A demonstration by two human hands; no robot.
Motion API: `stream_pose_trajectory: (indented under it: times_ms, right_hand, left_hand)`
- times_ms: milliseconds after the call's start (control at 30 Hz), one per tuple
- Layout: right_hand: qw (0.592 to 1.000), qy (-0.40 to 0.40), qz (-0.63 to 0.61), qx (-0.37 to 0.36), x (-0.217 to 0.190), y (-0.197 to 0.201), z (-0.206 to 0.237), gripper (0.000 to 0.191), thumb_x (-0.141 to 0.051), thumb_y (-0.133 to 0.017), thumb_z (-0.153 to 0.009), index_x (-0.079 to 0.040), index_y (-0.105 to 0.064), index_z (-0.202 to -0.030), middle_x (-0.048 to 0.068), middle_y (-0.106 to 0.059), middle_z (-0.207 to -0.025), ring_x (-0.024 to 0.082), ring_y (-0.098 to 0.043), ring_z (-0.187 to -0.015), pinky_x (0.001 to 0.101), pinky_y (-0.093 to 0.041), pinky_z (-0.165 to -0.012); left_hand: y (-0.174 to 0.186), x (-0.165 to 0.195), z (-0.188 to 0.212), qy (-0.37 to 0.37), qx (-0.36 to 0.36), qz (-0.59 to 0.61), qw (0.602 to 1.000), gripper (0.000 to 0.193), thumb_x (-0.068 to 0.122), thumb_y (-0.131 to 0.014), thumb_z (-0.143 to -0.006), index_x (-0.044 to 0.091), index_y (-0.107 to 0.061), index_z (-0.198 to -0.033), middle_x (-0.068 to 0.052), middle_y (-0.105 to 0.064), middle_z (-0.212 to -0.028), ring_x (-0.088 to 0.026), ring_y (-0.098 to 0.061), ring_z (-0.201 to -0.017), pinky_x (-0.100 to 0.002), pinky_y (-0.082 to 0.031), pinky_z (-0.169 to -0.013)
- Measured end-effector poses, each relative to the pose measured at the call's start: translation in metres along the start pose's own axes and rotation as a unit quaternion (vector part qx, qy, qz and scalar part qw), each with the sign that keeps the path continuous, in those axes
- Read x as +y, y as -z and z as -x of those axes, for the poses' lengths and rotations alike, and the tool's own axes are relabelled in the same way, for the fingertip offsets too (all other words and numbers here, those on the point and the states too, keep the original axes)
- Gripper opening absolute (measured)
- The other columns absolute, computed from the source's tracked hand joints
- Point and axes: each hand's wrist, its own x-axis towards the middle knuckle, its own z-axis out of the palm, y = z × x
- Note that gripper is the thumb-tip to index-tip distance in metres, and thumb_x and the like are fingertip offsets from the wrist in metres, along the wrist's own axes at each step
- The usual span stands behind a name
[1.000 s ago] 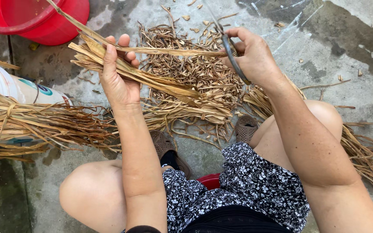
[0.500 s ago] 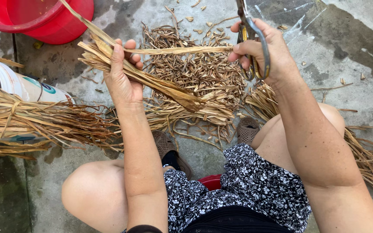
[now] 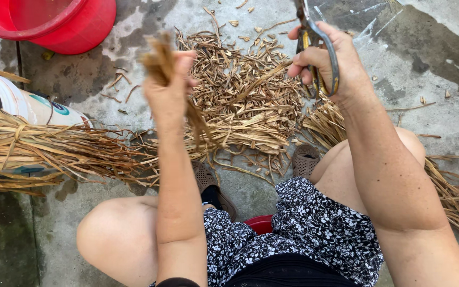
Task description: The person sits on a low stool on a concrete floor and trims dried palm leaves with scissors, cutting off hard stem ends and unwanted parts. They sort the trimmed leaves into a pile and drop the cut scraps onto a growing scrap pile beside them.
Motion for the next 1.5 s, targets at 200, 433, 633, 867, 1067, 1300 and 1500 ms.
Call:
stream_pose_trajectory:
  times_ms: [200,433,633,867,1067,1300,1500]
  right_hand:
    - [0.999,0.002,-0.008,-0.033,-0.001,-0.02,0.003,0.035,0.001,-0.065,-0.088,-0.004,-0.064,-0.123,0.009,-0.07,-0.077,0.007,-0.061,-0.055,0.0185,-0.046,-0.048]
    - [0.998,0.045,0.04,0.0,0.002,-0.016,0.006,0.034,-0.023,-0.075,-0.096,-0.01,-0.062,-0.125,0.005,-0.073,-0.089,0.004,-0.058,-0.064,0.0181,-0.047,-0.057]
    - [0.978,0.036,0.195,-0.06,0.013,-0.012,0.007,0.055,-0.034,-0.085,-0.086,-0.008,-0.063,-0.129,0.001,-0.064,-0.093,0.005,-0.059,-0.081,0.0232,-0.048,-0.068]
    - [0.964,0.04,0.239,-0.109,0.019,-0.022,0.011,0.071,-0.04,-0.086,-0.079,-0.005,-0.059,-0.135,-0.001,-0.071,-0.097,0.008,-0.064,-0.09,0.0254,-0.053,-0.079]
    - [0.949,0.021,0.303,-0.088,0.015,-0.03,0.008,0.058,-0.04,-0.088,-0.08,-0.008,-0.069,-0.125,0.001,-0.06,-0.078,0.009,-0.054,-0.071,0.0263,-0.042,-0.06]
    - [0.976,-0.04,0.208,-0.044,0.009,-0.041,0.006,0.03,-0.026,-0.086,-0.081,-0.011,-0.072,-0.104,-0.007,-0.064,-0.064,0.003,-0.05,-0.052,0.0217,-0.032,-0.043]
    - [0.994,0.037,0.105,-0.009,0.019,-0.044,0.005,0.044,-0.015,-0.086,-0.089,-0.011,-0.062,-0.126,0.003,-0.067,-0.087,0.004,-0.059,-0.07,0.0194,-0.044,-0.056]
  left_hand:
    - [-0.063,-0.02,0.034,0.025,-0.206,0.017,0.978,0.02,0.021,-0.08,-0.091,0.012,-0.075,-0.108,-0.002,-0.077,-0.1,-0.002,-0.068,-0.081,-0.02,-0.057,-0.072]
    - [-0.061,-0.033,0.023,0.174,-0.176,0.073,0.966,0.015,0.018,-0.079,-0.092,0.006,-0.076,-0.1,-0.006,-0.08,-0.084,-0.005,-0.057,-0.055,-0.02,-0.045,-0.049]
    - [-0.046,-0.034,0.014,0.114,-0.136,0.161,0.971,0.018,0.015,-0.08,-0.09,0.006,-0.075,-0.103,-0.008,-0.079,-0.081,-0.003,-0.055,-0.054,-0.018,-0.042,-0.049]
    - [-0.035,-0.028,0.009,0.104,-0.11,0.117,0.982,0.02,0.016,-0.082,-0.089,0.004,-0.077,-0.104,-0.007,-0.078,-0.08,-0.004,-0.055,-0.054,-0.019,-0.042,-0.048]
    - [-0.034,-0.024,0.012,0.085,-0.129,0.07,0.986,0.021,0.018,-0.082,-0.09,0.004,-0.078,-0.105,-0.005,-0.078,-0.08,-0.002,-0.055,-0.056,-0.018,-0.041,-0.049]
    - [-0.032,-0.033,0.008,0.05,-0.14,0.093,0.985,0.021,0.02,-0.08,-0.093,0.004,-0.076,-0.107,-0.007,-0.079,-0.089,-0.006,-0.068,-0.076,-0.022,-0.053,-0.071]
    - [-0.034,-0.042,0.006,0.011,-0.125,0.138,0.982,0.024,0.025,-0.072,-0.102,0.007,-0.072,-0.118,-0.007,-0.078,-0.094,-0.015,-0.073,-0.093,-0.03,-0.058,-0.087]
